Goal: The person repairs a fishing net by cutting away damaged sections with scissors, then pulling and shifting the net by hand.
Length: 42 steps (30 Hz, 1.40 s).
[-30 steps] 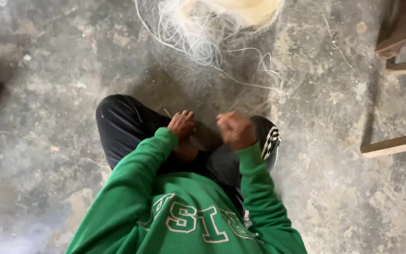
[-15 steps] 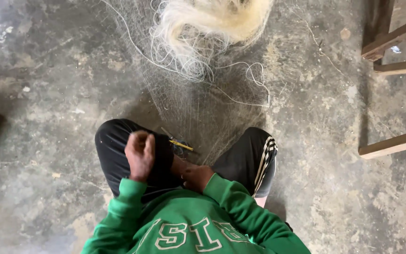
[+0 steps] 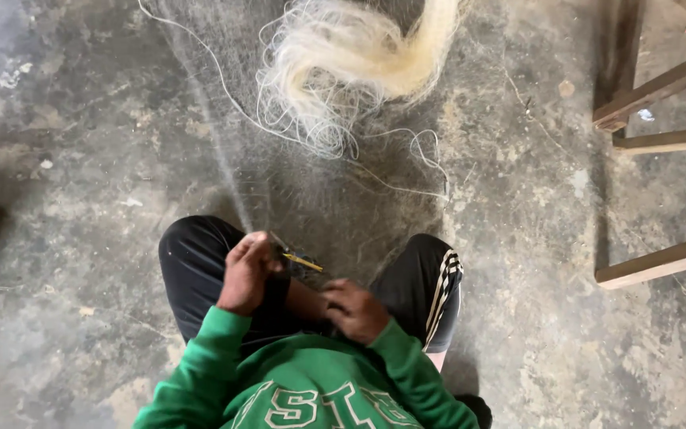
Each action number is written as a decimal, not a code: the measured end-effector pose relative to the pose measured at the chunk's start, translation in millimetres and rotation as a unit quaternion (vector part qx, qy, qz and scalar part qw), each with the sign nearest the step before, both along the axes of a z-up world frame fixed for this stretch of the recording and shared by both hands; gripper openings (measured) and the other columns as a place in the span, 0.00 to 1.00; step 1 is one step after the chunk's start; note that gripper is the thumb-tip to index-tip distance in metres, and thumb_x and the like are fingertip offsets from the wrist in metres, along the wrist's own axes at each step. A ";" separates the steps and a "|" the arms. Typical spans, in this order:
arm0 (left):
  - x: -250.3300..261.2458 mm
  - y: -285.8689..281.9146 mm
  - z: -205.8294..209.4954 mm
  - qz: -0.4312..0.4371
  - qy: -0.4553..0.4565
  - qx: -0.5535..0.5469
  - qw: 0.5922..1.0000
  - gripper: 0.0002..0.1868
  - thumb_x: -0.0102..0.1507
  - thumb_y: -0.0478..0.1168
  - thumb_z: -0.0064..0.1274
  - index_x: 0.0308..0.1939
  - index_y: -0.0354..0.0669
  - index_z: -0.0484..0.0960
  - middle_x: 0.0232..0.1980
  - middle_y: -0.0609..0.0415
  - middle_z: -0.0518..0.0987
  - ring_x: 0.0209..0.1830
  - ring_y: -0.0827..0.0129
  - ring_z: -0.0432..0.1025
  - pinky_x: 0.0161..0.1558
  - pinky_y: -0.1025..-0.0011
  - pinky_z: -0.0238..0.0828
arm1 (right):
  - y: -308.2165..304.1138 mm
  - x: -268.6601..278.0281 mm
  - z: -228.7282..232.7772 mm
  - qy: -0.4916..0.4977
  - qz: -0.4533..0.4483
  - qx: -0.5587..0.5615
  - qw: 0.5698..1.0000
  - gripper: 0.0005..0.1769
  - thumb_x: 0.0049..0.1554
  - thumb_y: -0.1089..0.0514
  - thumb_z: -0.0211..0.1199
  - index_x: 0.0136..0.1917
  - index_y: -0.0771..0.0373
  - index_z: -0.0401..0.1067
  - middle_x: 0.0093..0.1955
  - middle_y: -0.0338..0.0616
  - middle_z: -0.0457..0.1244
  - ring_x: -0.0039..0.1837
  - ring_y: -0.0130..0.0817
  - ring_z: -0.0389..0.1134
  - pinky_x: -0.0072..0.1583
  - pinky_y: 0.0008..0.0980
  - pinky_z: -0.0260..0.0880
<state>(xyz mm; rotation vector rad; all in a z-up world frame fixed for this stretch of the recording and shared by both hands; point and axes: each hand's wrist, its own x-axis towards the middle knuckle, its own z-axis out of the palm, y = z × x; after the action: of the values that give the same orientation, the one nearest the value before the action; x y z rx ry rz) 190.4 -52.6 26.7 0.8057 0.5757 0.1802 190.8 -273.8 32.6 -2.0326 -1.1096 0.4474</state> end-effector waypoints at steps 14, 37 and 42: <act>-83.6 36.2 49.3 0.013 -0.025 0.069 0.997 0.11 0.61 0.39 0.40 0.23 0.46 0.62 0.16 0.63 0.51 0.14 0.80 0.46 0.17 0.80 0.49 | 38.2 129.6 102.7 -0.372 -0.284 0.090 0.879 0.23 0.54 0.49 0.50 0.58 0.64 0.62 0.59 0.52 0.49 0.60 0.43 0.52 0.57 0.40 0.64; -86.6 71.4 1.4 0.201 -0.085 0.032 0.975 0.07 0.65 0.39 0.38 0.39 0.40 0.70 0.20 0.54 0.59 0.15 0.62 0.65 0.27 0.66 0.70 | -33.2 121.8 17.1 -0.241 -0.179 -0.035 0.953 0.09 0.47 0.51 0.61 0.33 0.54 0.65 0.42 0.36 0.57 0.46 0.36 0.65 0.47 0.30 0.65; -92.2 75.8 11.8 0.190 -0.105 0.052 0.975 0.08 0.65 0.41 0.38 0.41 0.41 0.71 0.20 0.54 0.58 0.17 0.62 0.64 0.31 0.64 0.70 | -42.3 100.8 42.0 -0.238 -0.224 -0.008 0.945 0.10 0.49 0.49 0.60 0.34 0.53 0.66 0.44 0.34 0.57 0.47 0.32 0.65 0.47 0.26 0.66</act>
<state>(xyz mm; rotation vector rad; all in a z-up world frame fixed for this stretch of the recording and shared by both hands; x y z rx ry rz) 98.2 23.2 38.5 0.7604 0.5175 0.6438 291.6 -316.1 74.6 -2.3874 -0.8584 -0.2832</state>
